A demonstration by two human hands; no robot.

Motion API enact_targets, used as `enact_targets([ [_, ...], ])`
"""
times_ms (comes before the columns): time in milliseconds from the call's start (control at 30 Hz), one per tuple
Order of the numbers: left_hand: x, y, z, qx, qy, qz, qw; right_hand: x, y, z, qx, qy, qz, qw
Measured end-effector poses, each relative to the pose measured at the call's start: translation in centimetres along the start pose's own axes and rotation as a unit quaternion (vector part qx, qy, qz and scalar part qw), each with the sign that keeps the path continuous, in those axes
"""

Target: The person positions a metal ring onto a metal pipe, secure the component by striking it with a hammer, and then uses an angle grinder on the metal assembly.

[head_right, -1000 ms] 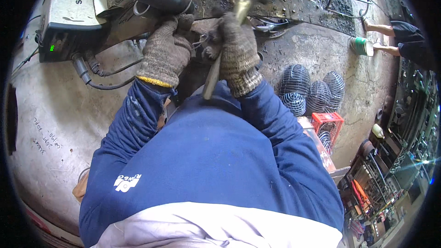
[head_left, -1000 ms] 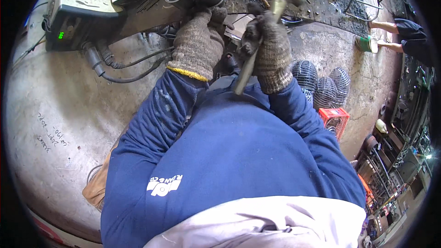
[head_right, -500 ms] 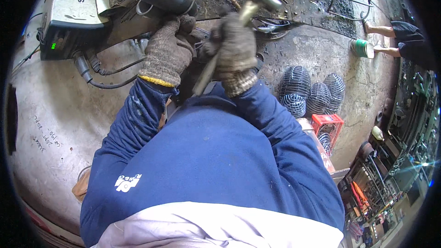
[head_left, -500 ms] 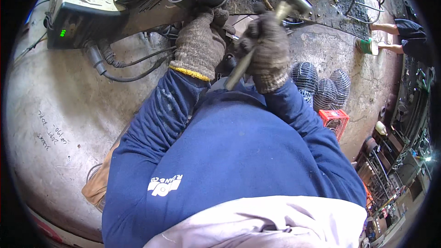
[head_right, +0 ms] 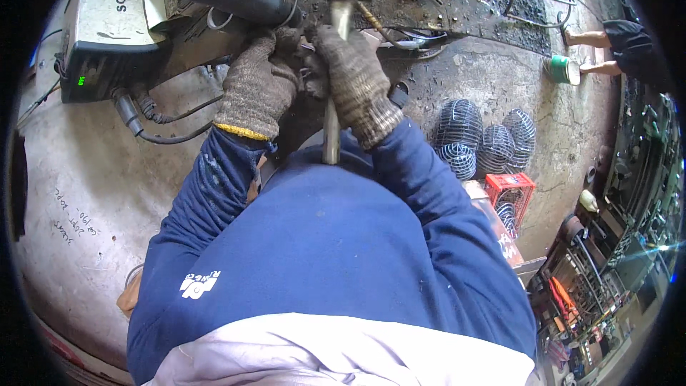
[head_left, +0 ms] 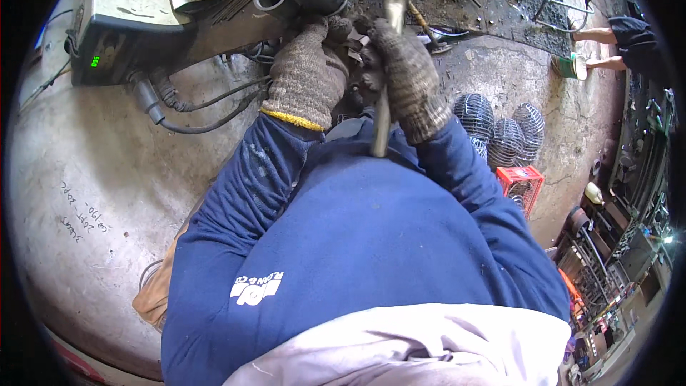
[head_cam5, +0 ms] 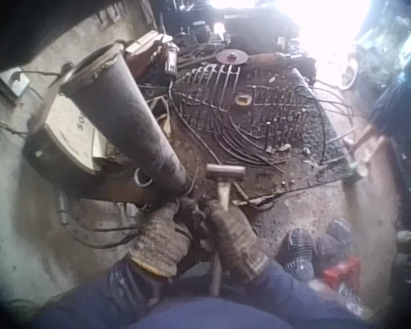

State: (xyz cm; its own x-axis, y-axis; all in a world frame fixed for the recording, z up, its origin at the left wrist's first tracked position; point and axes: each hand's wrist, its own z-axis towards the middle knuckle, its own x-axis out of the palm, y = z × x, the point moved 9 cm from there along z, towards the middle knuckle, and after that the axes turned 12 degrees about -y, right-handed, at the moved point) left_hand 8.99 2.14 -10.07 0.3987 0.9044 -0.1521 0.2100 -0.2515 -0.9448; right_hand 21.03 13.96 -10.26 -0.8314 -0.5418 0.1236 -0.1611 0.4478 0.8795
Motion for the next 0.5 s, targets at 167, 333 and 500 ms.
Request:
enact_targets([
  [167,0.2,1.1,-0.3,-0.16,-0.02,-0.151,0.975,-2.0,1.7,0.3,0.044,-0.037,0.222,0.973],
  [333,-0.5,3.2,2.2,0.033,-0.034,-0.052,0.998,0.0,0.9,0.2,0.03,0.039,-0.041,0.998],
  [500,0.7,1.3,-0.5,-0.193,-0.03,-0.211,0.958,-1.4,1.1,0.3,0.069,-0.027,0.1,0.992],
])
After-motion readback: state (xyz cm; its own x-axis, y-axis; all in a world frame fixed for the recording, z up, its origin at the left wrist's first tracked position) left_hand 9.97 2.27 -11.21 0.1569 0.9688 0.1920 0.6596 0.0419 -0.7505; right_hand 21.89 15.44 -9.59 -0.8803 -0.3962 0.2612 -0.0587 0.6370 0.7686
